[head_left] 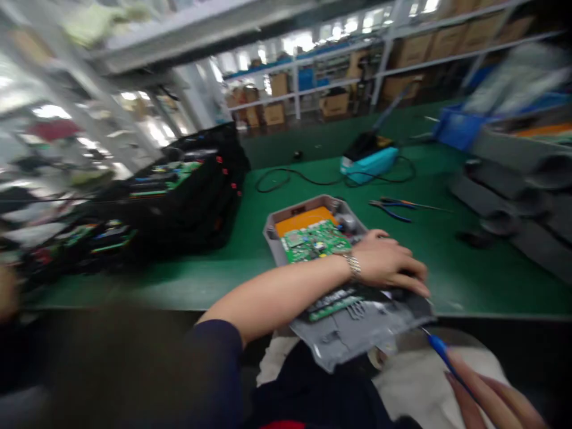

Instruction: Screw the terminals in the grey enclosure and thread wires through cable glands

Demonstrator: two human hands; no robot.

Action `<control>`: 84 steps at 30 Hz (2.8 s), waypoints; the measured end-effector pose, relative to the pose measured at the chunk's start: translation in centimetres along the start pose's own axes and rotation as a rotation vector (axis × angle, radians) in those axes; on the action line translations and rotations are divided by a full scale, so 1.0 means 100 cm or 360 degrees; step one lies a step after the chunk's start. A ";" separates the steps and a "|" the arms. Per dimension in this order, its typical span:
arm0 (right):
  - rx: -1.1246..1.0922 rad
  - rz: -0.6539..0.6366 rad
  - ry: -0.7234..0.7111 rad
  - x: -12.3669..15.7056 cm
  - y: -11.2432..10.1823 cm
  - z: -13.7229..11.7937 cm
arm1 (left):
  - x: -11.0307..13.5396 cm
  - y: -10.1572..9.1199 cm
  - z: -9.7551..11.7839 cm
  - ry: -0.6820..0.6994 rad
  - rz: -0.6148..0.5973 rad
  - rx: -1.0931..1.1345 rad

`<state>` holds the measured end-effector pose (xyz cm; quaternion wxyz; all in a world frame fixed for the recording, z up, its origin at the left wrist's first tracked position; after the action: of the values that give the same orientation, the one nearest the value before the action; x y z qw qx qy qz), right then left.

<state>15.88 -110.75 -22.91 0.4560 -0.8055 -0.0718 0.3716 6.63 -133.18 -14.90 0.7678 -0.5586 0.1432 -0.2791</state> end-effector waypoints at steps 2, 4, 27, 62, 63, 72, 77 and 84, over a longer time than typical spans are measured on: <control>0.0293 -0.0118 0.0100 0.025 -0.009 0.013 | -0.007 0.009 -0.011 0.0038 0.0160 0.0147; 0.0698 -0.0438 0.0174 0.040 -0.002 0.022 | -0.011 0.015 -0.024 0.0084 0.0237 0.0214; -0.1592 -0.0514 0.1340 0.025 -0.007 0.003 | -0.013 0.012 -0.022 0.0069 0.0236 0.0255; 0.0322 -0.0359 0.0226 0.018 -0.018 -0.008 | -0.017 0.014 -0.023 0.0010 0.0172 0.0216; 0.0360 -0.0380 0.0234 0.018 -0.018 -0.011 | -0.017 0.014 -0.023 0.0008 0.0170 0.0212; -0.0333 -0.0655 0.0620 0.007 -0.026 -0.022 | -0.017 0.014 -0.022 0.0000 0.0181 0.0198; -0.1090 -0.0712 0.1021 -0.003 -0.030 -0.011 | -0.017 0.014 -0.024 0.0026 0.0209 0.0235; -0.0815 -0.0383 0.0939 0.003 -0.027 0.001 | -0.015 0.014 -0.022 0.0066 0.0258 0.0278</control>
<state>16.61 -108.94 -20.96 0.2821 -0.9508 -0.1217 0.0388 4.60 -133.68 -17.04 0.8304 -0.4703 0.1789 -0.2391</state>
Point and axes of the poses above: each hand's wrist, its own x-axis away from the middle knuckle, its own y-axis out of the palm, z = x × y, the point moved 2 cm from there along -x, towards the middle knuckle, and after that the axes turned 6 degrees about x, right-handed, at the moved point
